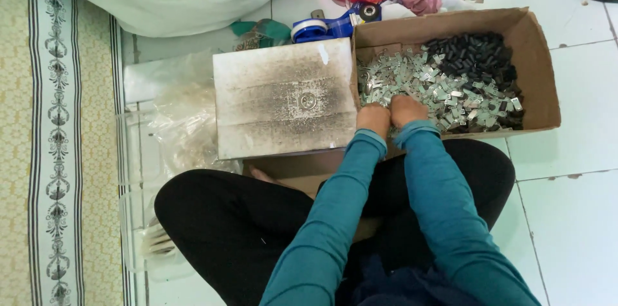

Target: The person sits on the floor and sorts through small metal medallions and mirror pieces, picking them up by hand and placing them into a plastic bag.

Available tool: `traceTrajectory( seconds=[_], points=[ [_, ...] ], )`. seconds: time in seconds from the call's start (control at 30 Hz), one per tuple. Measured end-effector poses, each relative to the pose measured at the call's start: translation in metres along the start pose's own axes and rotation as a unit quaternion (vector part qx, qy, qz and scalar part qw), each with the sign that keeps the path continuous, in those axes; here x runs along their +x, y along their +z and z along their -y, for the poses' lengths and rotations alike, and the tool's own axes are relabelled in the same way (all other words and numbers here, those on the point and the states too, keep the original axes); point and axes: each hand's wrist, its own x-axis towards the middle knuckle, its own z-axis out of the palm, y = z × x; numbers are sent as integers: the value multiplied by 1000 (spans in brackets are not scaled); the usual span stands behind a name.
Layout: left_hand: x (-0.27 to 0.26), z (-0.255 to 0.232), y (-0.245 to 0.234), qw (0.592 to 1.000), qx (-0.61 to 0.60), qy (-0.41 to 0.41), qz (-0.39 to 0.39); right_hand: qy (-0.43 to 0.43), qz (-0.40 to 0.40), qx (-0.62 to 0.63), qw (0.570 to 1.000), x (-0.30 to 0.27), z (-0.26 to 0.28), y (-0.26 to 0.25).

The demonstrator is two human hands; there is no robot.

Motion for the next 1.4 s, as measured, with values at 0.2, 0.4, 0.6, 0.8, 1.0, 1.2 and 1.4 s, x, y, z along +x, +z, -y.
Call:
traceTrajectory(
  seconds=[0.2,0.4,0.6,0.8,1.0,1.2,1.4],
  points=[
    [-31,5,-73,986,-73,-54,-138,2,-28,142,990,-41,26,-63],
    [-65,44,-155,845,-471,-80,-241,-84,-65,414,904,-44,28,-74],
    [-112,84,-198,806,-490,-145,-299,-216,-184,390,876,-81,94,-88],
    [-130,126,-170,832,-434,-248,-241,-310,-264,244,880,-65,131,-53],
    [-131,136,-154,879,-339,-263,-207,-319,-303,116,890,-56,135,-41],
    [-138,130,-180,884,-327,-241,-234,-344,-323,182,863,-55,128,-47],
    [-85,97,-168,880,-374,-137,-260,-244,-269,241,900,-39,68,-92]
  ],
)
